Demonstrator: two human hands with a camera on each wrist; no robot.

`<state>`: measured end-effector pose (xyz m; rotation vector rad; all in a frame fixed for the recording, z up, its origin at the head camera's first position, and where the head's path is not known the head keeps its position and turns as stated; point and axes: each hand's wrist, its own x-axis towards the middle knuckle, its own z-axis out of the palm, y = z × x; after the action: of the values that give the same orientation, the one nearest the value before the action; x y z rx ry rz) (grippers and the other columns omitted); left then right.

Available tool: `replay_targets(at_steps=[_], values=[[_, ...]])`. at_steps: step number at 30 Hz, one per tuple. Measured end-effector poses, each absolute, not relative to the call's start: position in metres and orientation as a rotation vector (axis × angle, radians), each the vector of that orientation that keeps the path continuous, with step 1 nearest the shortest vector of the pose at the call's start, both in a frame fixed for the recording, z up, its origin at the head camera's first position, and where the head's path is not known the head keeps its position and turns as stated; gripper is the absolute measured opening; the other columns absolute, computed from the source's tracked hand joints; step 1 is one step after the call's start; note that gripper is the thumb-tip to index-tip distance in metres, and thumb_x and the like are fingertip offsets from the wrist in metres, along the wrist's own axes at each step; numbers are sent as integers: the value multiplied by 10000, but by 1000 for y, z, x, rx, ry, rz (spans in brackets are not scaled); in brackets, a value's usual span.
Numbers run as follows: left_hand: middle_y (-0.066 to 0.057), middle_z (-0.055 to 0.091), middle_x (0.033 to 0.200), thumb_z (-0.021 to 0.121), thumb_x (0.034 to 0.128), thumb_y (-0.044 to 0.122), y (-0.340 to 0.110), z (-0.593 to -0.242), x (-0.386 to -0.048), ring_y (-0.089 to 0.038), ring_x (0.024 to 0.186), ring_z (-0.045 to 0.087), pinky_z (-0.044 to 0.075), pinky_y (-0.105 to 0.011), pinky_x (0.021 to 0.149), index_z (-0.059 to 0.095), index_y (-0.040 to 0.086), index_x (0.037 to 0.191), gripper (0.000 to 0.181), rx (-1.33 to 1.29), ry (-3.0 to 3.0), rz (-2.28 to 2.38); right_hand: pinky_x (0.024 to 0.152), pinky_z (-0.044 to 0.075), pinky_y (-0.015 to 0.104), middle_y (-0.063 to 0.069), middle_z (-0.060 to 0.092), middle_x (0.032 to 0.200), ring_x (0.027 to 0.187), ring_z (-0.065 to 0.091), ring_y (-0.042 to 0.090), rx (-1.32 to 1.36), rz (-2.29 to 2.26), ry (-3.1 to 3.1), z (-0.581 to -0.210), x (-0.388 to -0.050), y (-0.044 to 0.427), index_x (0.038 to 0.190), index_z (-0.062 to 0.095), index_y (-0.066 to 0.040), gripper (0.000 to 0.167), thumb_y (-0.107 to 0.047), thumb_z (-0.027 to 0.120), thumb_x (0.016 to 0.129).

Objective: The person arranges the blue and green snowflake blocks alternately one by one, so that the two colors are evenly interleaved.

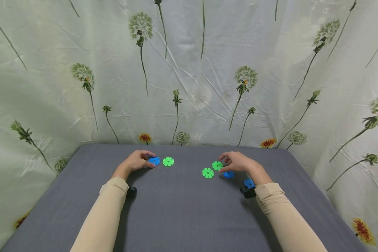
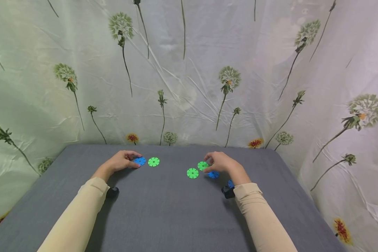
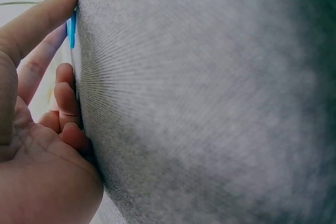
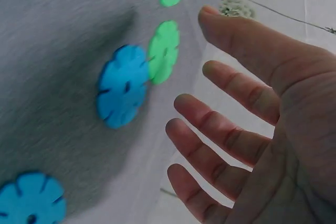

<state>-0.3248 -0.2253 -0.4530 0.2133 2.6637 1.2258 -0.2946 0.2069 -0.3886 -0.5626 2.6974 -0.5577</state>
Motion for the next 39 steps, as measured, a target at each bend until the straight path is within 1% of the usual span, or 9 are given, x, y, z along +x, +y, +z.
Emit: replay_targets(at_steps=[3, 7, 14, 17, 22, 30, 34, 39], values=[[-188, 599, 1180, 875, 902, 173, -225, -453, -325, -280, 997, 508, 438, -340, 805, 738, 65, 1356, 486, 213, 2663, 1223, 992, 585, 543, 262, 696, 1342, 1270, 653, 436, -512, -524, 2721, -393, -290, 213, 1410, 651, 6, 535, -236, 827, 967], [-192, 602, 1194, 875, 902, 179, -224, -452, -325, -288, 1015, 511, 440, -345, 819, 741, 72, 1355, 485, 212, 2669, 1213, 1037, 567, 561, 248, 709, 1346, 1275, 664, 423, -430, -505, 2748, -400, -285, 220, 1401, 668, -6, 555, -242, 860, 936], [-180, 604, 1194, 879, 898, 189, -224, -454, -325, -287, 1033, 510, 440, -341, 824, 747, 78, 1348, 482, 201, 2669, 1211, 1052, 567, 555, 239, 738, 1312, 1255, 688, 416, -452, -504, 2789, -414, -284, 230, 1340, 715, 27, 524, -213, 885, 907], [-176, 603, 1193, 881, 898, 191, -224, -454, -326, -283, 1031, 509, 439, -340, 823, 749, 84, 1348, 481, 194, 2667, 1213, 1053, 564, 564, 237, 739, 1310, 1252, 686, 419, -441, -522, 2805, -416, -283, 231, 1324, 732, 21, 507, -206, 890, 899], [-174, 607, 1193, 882, 899, 198, -224, -454, -326, -281, 1031, 512, 439, -340, 826, 748, 88, 1352, 485, 201, 2671, 1201, 1026, 572, 564, 219, 749, 1274, 1207, 700, 399, -424, -515, 2833, -419, -282, 230, 1281, 761, -4, 468, -204, 904, 883], [-171, 605, 1156, 887, 889, 180, -224, -452, -325, -273, 994, 511, 438, -330, 792, 746, 71, 1347, 491, 216, 2674, 1211, 986, 576, 553, 165, 758, 1193, 1129, 706, 345, -403, -496, 2872, -420, -281, 230, 1215, 772, -35, 420, -218, 919, 867], [-167, 603, 1153, 884, 891, 177, -223, -453, -325, -270, 992, 505, 431, -331, 797, 747, 72, 1347, 487, 211, 2673, 1212, 935, 577, 536, 123, 746, 1147, 1066, 694, 294, -380, -509, 2877, -422, -279, 229, 1184, 754, -70, 393, -220, 923, 863], [-159, 606, 1158, 882, 896, 189, -224, -453, -327, -275, 1002, 505, 432, -336, 814, 750, 90, 1349, 482, 203, 2673, 1199, 860, 572, 508, 108, 718, 1115, 996, 669, 253, -385, -534, 2897, -425, -277, 229, 1186, 697, -102, 410, -215, 923, 864]])
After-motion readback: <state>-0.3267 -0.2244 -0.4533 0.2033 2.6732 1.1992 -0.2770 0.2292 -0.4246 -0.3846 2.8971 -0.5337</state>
